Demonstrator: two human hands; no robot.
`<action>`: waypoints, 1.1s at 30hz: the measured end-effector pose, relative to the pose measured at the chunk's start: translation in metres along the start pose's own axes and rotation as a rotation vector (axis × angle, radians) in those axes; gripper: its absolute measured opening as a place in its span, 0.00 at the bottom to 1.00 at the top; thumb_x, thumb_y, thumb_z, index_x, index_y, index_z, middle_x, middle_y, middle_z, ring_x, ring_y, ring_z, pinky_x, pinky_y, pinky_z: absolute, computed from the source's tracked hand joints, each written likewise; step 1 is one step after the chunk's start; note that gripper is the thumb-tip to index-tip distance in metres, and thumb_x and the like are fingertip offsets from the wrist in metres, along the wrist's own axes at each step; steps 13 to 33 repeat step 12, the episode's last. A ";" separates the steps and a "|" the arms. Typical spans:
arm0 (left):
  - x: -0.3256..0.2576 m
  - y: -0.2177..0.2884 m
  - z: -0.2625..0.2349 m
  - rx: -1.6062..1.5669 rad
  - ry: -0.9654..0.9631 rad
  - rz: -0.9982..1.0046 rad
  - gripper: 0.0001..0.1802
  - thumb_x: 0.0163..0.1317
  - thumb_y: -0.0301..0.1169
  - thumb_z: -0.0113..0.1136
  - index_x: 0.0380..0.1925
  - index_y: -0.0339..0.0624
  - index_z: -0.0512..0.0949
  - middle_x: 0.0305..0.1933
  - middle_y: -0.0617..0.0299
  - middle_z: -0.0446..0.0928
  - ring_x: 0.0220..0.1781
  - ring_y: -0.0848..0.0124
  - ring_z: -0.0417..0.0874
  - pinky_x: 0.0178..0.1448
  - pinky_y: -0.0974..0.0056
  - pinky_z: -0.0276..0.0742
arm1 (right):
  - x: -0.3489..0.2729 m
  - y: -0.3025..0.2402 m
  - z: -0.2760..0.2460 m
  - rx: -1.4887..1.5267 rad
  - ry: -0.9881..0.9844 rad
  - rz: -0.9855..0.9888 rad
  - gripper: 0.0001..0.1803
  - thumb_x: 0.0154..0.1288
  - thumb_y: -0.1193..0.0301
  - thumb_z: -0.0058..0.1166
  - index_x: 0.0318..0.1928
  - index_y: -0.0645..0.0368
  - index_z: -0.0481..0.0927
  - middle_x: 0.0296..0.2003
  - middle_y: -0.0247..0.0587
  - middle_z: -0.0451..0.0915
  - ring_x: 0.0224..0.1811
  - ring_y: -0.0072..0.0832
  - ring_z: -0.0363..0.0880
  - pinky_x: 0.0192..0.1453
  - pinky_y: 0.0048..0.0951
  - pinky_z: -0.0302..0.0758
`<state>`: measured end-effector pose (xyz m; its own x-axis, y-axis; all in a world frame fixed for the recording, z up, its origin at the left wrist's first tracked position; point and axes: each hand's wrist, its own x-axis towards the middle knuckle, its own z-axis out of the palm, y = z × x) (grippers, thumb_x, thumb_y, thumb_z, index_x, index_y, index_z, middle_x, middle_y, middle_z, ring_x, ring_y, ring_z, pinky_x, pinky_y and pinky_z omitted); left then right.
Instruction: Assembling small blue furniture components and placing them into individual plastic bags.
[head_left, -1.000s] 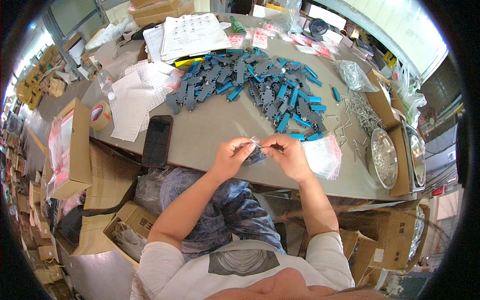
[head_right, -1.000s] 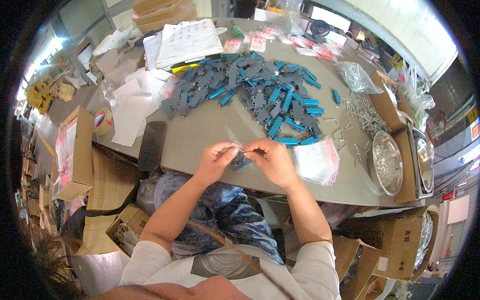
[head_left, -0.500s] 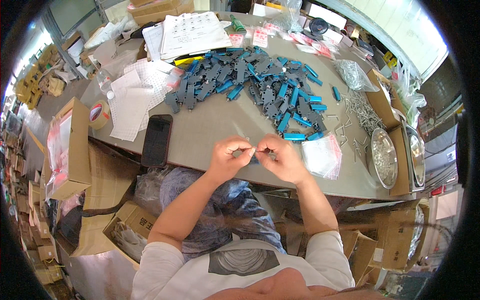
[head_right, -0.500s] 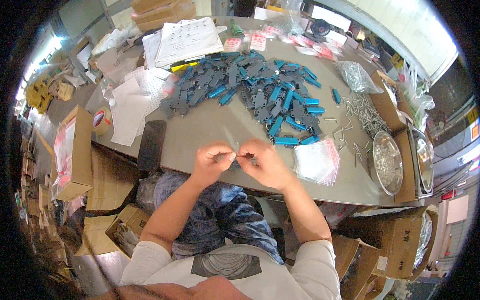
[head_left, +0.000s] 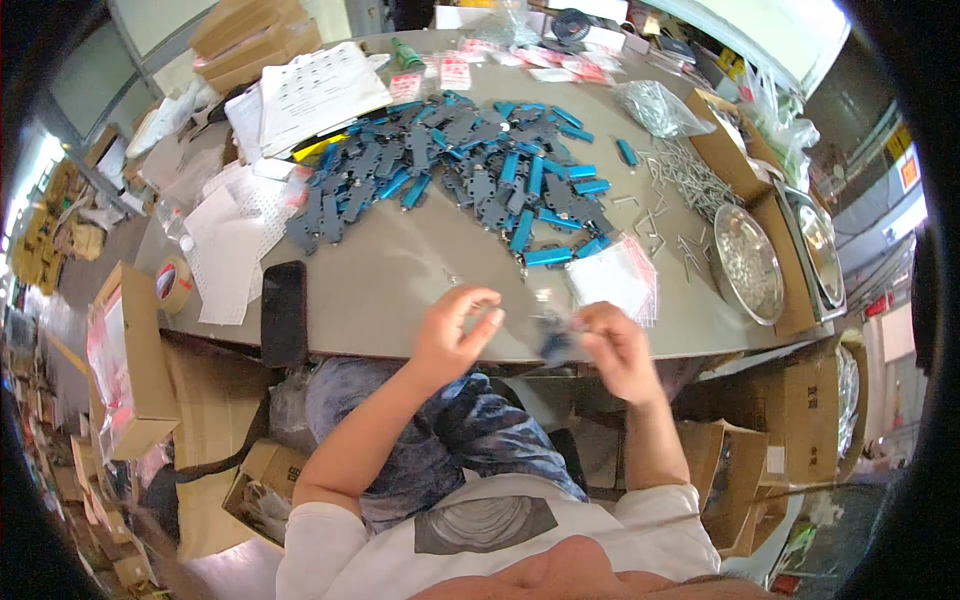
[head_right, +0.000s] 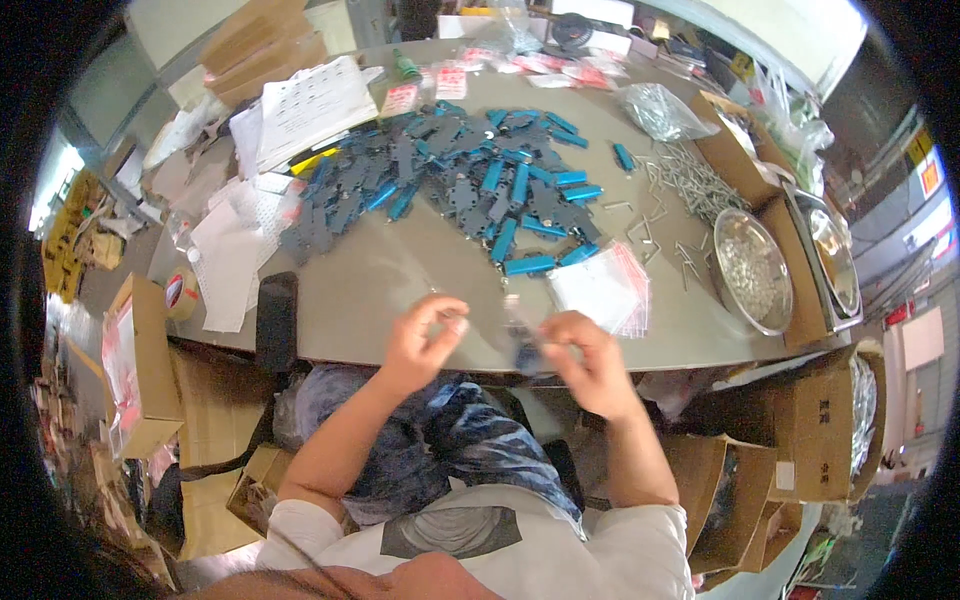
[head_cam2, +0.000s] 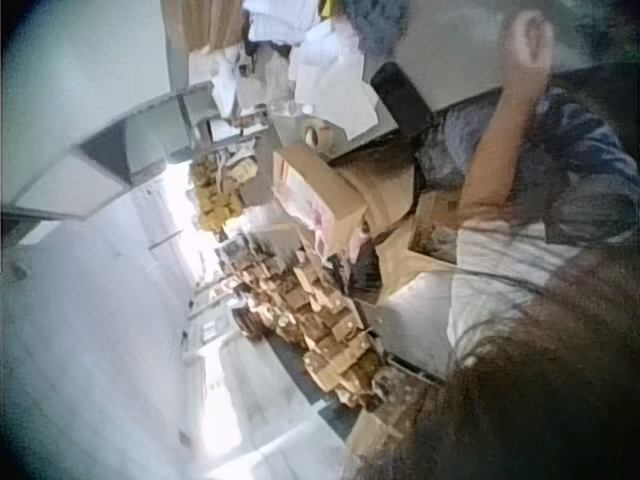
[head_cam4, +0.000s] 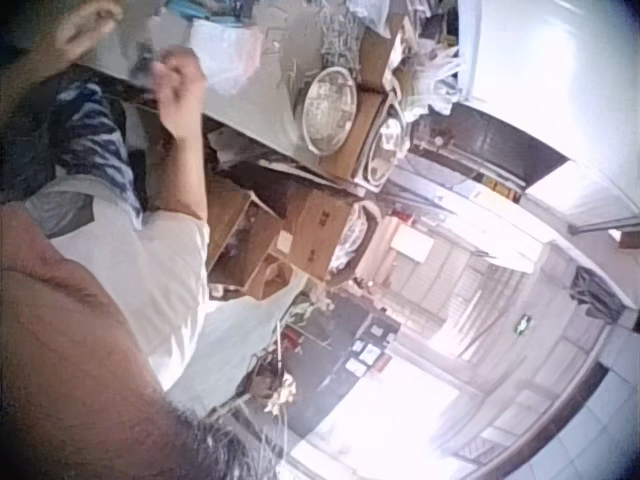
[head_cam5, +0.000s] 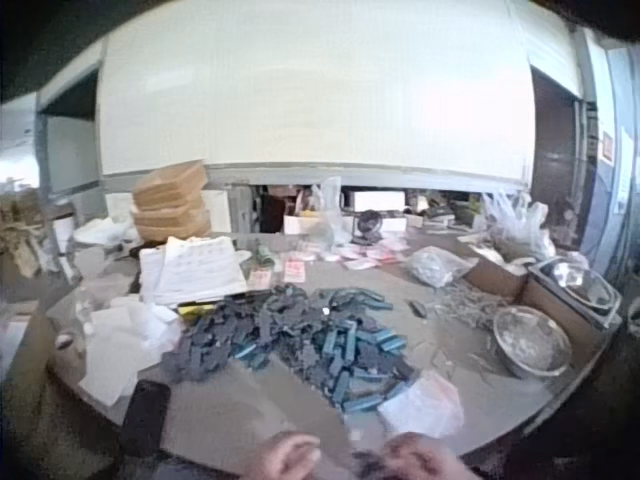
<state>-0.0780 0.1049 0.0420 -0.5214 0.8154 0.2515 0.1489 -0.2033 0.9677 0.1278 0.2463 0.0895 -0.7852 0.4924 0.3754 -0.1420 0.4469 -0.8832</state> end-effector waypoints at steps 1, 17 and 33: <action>0.001 0.006 0.012 0.258 -0.091 0.180 0.12 0.60 0.28 0.62 0.44 0.37 0.76 0.45 0.58 0.78 0.46 0.66 0.78 0.51 0.63 0.74 | -0.016 -0.003 -0.018 0.044 0.108 0.086 0.03 0.66 0.75 0.52 0.35 0.62 0.73 0.37 0.40 0.78 0.40 0.27 0.74 0.47 0.30 0.71; 0.024 -0.025 0.174 1.071 -0.544 0.561 0.38 0.58 0.47 0.62 0.63 0.35 0.67 0.72 0.52 0.57 0.74 0.58 0.53 0.70 0.49 0.55 | -0.225 -0.020 -0.229 -1.162 0.506 1.063 0.12 0.68 0.63 0.52 0.42 0.59 0.74 0.48 0.56 0.80 0.47 0.42 0.80 0.51 0.38 0.73; 0.024 -0.025 0.174 1.071 -0.544 0.561 0.38 0.58 0.47 0.62 0.63 0.35 0.67 0.72 0.52 0.57 0.74 0.58 0.53 0.70 0.49 0.55 | -0.225 -0.020 -0.229 -1.162 0.506 1.063 0.12 0.68 0.63 0.52 0.42 0.59 0.74 0.48 0.56 0.80 0.47 0.42 0.80 0.51 0.38 0.73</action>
